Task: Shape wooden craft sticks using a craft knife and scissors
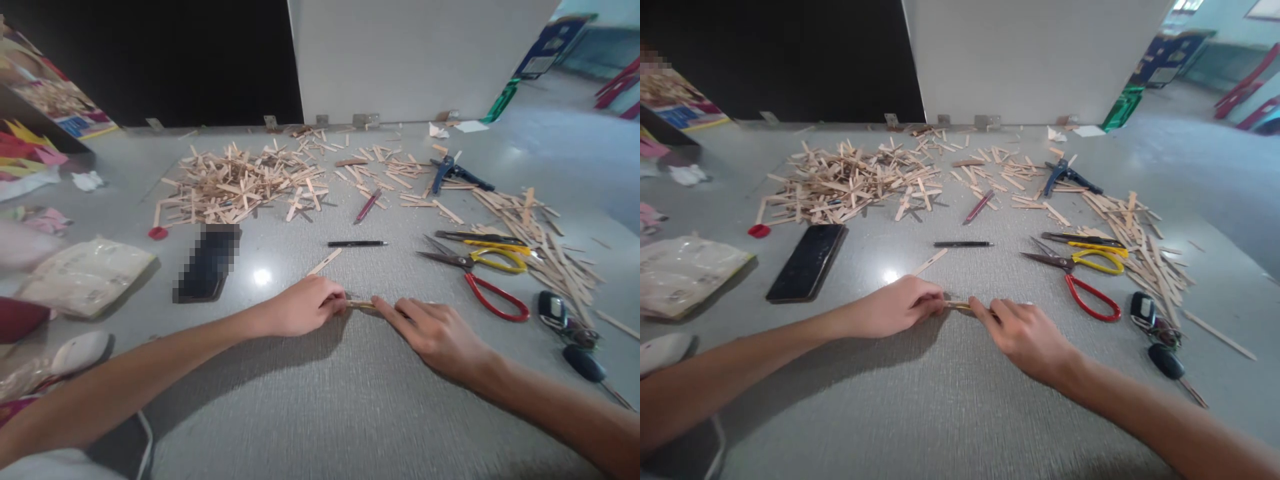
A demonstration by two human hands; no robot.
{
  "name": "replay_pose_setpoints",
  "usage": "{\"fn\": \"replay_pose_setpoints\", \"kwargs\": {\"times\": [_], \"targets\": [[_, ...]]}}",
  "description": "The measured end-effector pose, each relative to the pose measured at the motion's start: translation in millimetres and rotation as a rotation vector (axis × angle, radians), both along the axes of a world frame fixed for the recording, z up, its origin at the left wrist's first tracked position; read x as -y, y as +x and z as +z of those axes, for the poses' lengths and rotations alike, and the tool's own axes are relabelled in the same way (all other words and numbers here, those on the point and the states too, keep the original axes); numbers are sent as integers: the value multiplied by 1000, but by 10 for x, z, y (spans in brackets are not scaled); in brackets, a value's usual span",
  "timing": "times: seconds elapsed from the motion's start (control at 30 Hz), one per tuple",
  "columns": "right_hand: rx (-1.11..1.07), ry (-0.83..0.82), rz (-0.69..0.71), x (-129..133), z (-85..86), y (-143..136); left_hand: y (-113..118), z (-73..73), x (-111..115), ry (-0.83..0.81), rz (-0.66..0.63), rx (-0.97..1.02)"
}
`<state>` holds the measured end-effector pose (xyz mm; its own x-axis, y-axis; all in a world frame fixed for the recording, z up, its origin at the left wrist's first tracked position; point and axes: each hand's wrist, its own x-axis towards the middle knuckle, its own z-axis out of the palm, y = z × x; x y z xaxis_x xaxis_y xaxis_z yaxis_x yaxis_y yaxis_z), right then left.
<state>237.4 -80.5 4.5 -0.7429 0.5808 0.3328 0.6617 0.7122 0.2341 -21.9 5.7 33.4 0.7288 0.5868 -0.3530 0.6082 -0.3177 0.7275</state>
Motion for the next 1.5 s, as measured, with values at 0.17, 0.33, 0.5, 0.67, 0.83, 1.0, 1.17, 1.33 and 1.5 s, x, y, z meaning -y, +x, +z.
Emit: {"fn": "replay_pose_setpoints", "kwargs": {"times": [0.17,0.33,0.5,0.67,0.83,1.0,1.17,1.33,1.5], "targets": [[33,-9,-2,16,-25,30,-8,30,-17,-24,3,-20],[55,-35,-26,15,-28,38,-7,36,-24,-79,15,-8],[44,-62,-23,2,-45,32,-25,19,-33,-179,52,-7],[20,-83,-34,-8,-92,43,-31,6,-49,-215,56,0],[-7,-118,-35,-24,-99,38,-30,11,-75,-263,55,-4],[-20,-141,-44,-26,-97,15,-43,17,-74,-291,62,6],[-25,-156,-66,-28,-109,0,-53,20,-45,-283,76,24],[-24,-148,-39,-34,-121,-1,-62,17,-30,-274,86,27],[-25,-98,-18,-25,-99,-5,-64,-6,-38,-279,90,23]]}}
